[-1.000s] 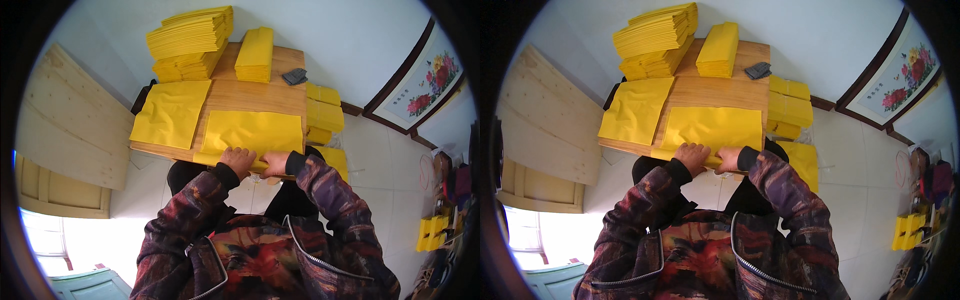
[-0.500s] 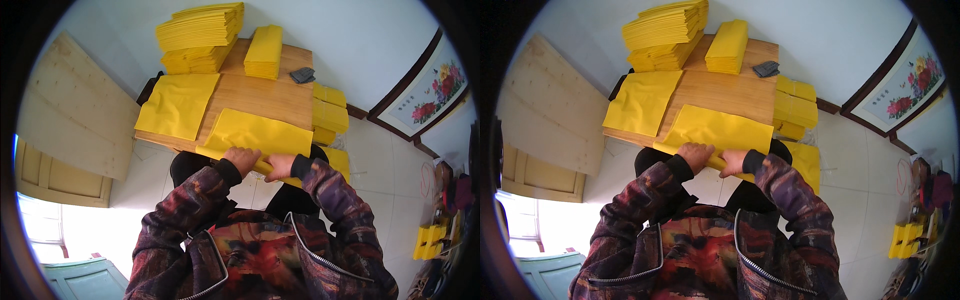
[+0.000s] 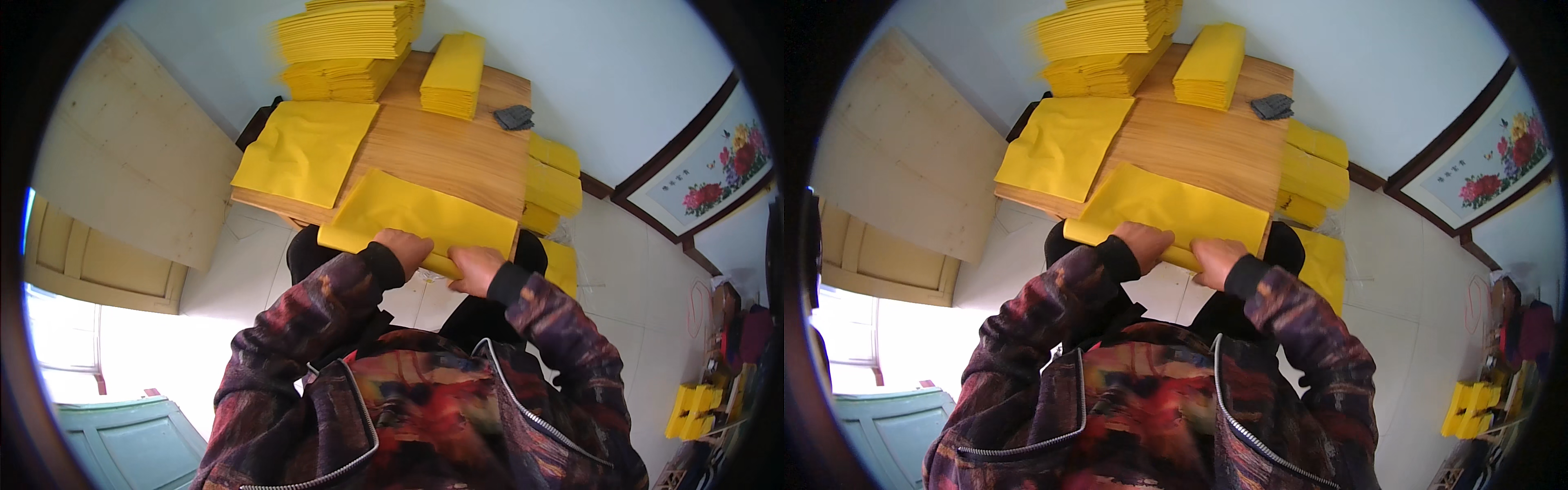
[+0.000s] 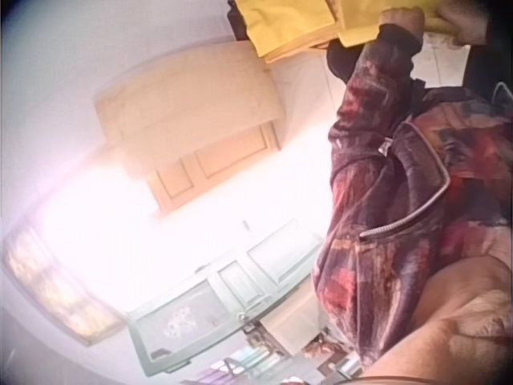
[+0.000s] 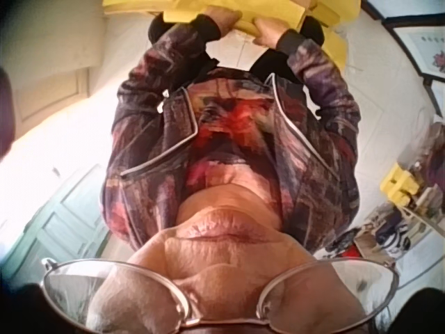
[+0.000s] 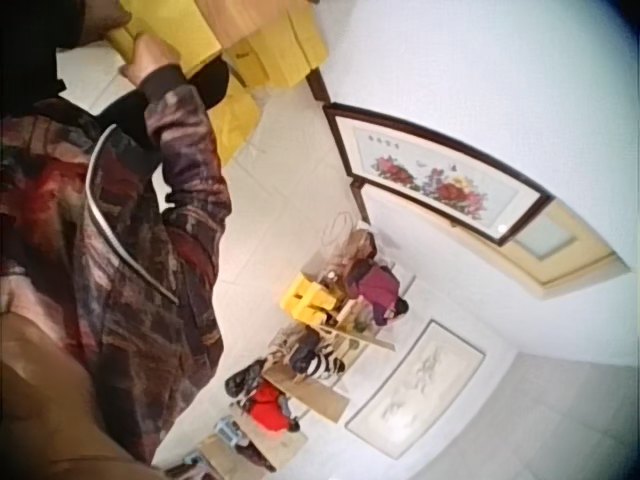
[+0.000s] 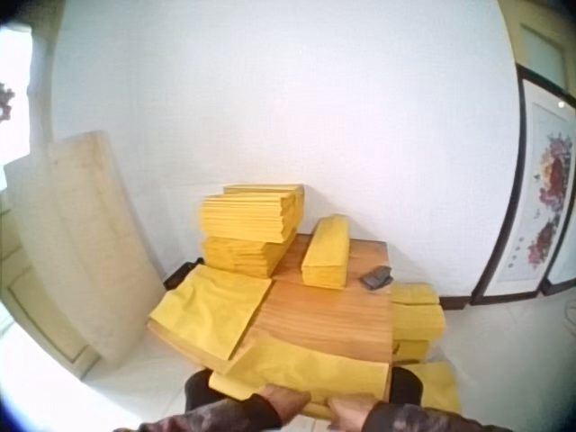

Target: The person folds yellow paper sheets by hand on a low wooden table, smoothing creases and stacking the folded sheets into a growing pile. The person also rolls a stack of folded sheets into a tight cylinder and places it aside.

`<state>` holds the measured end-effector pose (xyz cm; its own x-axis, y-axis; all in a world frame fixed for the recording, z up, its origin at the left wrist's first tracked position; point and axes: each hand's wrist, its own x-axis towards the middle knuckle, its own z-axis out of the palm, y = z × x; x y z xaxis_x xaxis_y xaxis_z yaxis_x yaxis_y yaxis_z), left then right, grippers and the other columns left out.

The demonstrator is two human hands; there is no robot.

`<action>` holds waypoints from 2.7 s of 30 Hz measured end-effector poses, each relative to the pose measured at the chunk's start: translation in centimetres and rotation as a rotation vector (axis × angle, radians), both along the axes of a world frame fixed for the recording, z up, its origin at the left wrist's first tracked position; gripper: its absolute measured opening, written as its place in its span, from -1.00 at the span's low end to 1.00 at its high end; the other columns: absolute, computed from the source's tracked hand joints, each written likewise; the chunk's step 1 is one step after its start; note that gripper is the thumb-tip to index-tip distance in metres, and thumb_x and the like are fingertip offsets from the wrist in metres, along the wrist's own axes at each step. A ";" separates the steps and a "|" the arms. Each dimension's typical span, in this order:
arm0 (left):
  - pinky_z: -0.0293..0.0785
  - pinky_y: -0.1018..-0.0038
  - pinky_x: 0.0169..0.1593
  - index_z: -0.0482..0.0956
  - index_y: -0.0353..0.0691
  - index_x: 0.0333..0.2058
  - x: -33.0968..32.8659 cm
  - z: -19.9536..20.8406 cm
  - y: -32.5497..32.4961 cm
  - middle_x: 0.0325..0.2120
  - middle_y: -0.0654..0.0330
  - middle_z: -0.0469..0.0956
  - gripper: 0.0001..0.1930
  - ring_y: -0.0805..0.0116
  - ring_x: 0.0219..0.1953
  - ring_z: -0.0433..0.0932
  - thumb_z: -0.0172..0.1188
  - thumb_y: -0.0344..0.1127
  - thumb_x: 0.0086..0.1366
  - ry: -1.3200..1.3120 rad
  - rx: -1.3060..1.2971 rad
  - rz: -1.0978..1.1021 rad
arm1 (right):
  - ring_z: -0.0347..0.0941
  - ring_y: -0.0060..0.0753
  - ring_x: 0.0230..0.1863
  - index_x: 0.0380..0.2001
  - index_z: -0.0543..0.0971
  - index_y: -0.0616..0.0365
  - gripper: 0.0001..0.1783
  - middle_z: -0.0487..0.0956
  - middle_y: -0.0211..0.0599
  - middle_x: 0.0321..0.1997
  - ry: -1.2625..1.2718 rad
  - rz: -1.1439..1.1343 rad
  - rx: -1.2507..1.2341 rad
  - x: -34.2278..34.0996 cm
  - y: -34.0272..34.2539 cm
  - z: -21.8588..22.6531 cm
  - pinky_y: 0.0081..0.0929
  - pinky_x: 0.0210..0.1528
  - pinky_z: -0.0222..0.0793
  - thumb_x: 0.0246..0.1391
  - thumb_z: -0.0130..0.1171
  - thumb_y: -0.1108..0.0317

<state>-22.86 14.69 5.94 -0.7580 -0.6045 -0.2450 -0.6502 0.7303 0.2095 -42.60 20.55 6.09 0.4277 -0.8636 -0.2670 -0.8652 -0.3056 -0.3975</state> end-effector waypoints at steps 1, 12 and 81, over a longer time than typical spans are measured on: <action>0.48 0.11 -0.26 0.50 -0.14 -0.29 0.1 0.1 -0.5 -0.44 0.07 0.60 -0.78 0.01 -0.26 0.61 0.24 -0.27 0.08 0.014 0.084 -0.029 | 0.57 0.02 -0.27 -0.32 0.48 0.24 -0.63 0.61 -0.01 -0.36 0.145 -0.029 -0.221 0.4 0.9 0.0 -0.13 -0.26 0.46 -0.15 0.32 0.25; 0.50 0.12 -0.19 0.54 -0.17 -0.28 -1.0 0.7 0.1 -0.37 0.04 0.62 -0.66 -0.02 -0.23 0.59 0.28 -0.14 -0.03 -0.096 0.010 -0.018 | 0.55 0.06 -0.18 -0.32 0.51 0.31 -0.49 0.60 0.07 -0.32 -0.019 -0.087 0.085 -0.3 0.2 0.3 -0.14 -0.15 0.44 -0.21 0.38 0.09; 0.51 0.20 -0.18 0.64 -0.11 -0.39 -0.8 3.9 -0.7 -0.46 0.13 0.65 -0.84 0.08 -0.28 0.64 0.24 -0.22 0.05 -0.322 -0.195 -0.170 | 0.53 0.01 -0.17 -0.12 0.47 0.23 -0.37 0.59 0.04 -0.25 -0.751 -0.153 0.500 3.1 0.1 -2.8 -0.25 -0.16 0.42 -0.16 0.40 0.03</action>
